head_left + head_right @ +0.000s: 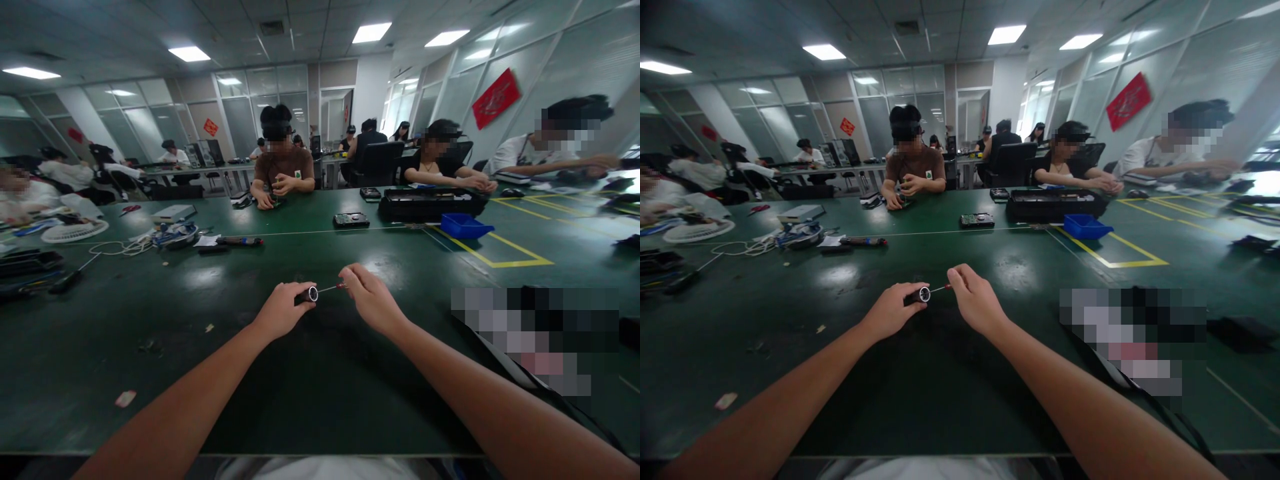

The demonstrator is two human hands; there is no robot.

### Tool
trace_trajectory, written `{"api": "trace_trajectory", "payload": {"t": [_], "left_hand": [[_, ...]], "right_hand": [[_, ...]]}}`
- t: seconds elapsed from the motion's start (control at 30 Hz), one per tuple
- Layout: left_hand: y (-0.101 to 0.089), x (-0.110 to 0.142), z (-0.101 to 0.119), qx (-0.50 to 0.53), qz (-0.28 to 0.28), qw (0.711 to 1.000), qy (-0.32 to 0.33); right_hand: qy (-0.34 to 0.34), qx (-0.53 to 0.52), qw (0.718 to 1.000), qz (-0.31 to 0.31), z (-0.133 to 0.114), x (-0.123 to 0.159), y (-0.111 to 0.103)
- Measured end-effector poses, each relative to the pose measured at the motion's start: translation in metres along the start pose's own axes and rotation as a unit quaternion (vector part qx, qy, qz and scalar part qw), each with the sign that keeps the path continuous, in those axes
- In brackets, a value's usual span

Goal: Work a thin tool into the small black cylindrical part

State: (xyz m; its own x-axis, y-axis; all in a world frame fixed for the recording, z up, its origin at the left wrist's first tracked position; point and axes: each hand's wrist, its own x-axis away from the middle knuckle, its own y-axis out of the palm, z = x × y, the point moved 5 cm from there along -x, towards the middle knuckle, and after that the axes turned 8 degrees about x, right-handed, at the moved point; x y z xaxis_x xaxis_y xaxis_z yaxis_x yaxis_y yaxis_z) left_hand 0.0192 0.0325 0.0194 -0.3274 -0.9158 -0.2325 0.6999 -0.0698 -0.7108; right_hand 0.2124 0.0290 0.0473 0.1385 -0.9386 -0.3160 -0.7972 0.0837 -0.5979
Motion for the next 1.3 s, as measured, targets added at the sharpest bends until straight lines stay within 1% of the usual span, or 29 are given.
{"api": "trace_trajectory", "payload": {"t": [0.1,0.17,0.27,0.37,0.43,0.47,0.5,0.57,0.6,0.63,0.67,0.73,0.87,0.97,1.17,1.2,1.3], "left_hand": [[0.0,0.0,-0.001,0.002,0.006,1.0,-0.001],[0.0,-0.001,-0.001,0.003,0.006,1.0,-0.001],[0.0,-0.001,-0.001,0.004,0.006,1.0,-0.001],[0.0,0.0,0.001,0.003,0.004,1.0,0.001],[0.0,0.001,0.005,-0.006,0.004,1.0,0.025],[-0.001,0.002,0.008,-0.014,0.006,0.999,0.046],[-0.002,0.002,0.011,-0.024,0.01,0.997,0.068],[-0.004,0.001,0.014,-0.047,0.013,0.994,0.097],[-0.004,0.001,0.013,-0.058,0.009,0.994,0.097],[-0.004,0.0,0.01,-0.066,0.0,0.994,0.088],[-0.003,-0.002,0.007,-0.072,-0.01,0.995,0.074],[-0.003,-0.003,0.0,-0.074,-0.021,0.996,0.049],[-0.003,-0.004,-0.005,-0.063,-0.005,0.997,0.036],[-0.003,-0.004,-0.005,-0.04,0.001,0.999,0.022],[-0.006,-0.003,0.0,0.062,0.072,0.995,0.019],[-0.006,-0.002,0.002,0.075,0.074,0.994,0.017],[-0.002,0.002,0.009,0.103,0.051,0.993,0.002]], "right_hand": [[0.008,0.013,1.0,-0.011,0.001,-0.002,0.0],[0.02,-0.001,1.0,-0.003,0.004,-0.003,0.0],[0.017,-0.041,0.999,0.024,0.005,-0.003,0.0],[0.011,-0.092,0.995,0.029,0.006,-0.005,0.001],[0.034,-0.151,0.988,0.029,0.01,-0.007,0.003],[0.061,-0.199,0.978,0.032,0.014,-0.009,0.004],[0.096,-0.254,0.962,0.037,0.02,-0.01,0.005],[0.17,-0.353,0.919,0.036,0.031,-0.011,0.009],[0.194,-0.379,0.904,0.041,0.035,-0.011,0.01],[0.207,-0.387,0.897,0.051,0.039,-0.012,0.01],[0.205,-0.379,0.901,0.061,0.042,-0.012,0.01],[0.184,-0.337,0.92,0.075,0.044,-0.013,0.01],[0.128,-0.243,0.959,0.07,0.04,-0.012,0.012],[0.094,-0.177,0.977,0.071,0.033,-0.01,0.008],[0.069,-0.136,0.982,0.111,0.022,-0.007,-0.005],[0.064,-0.131,0.982,0.118,0.02,-0.007,-0.007],[0.054,-0.127,0.981,0.136,0.014,-0.004,-0.012]]}}
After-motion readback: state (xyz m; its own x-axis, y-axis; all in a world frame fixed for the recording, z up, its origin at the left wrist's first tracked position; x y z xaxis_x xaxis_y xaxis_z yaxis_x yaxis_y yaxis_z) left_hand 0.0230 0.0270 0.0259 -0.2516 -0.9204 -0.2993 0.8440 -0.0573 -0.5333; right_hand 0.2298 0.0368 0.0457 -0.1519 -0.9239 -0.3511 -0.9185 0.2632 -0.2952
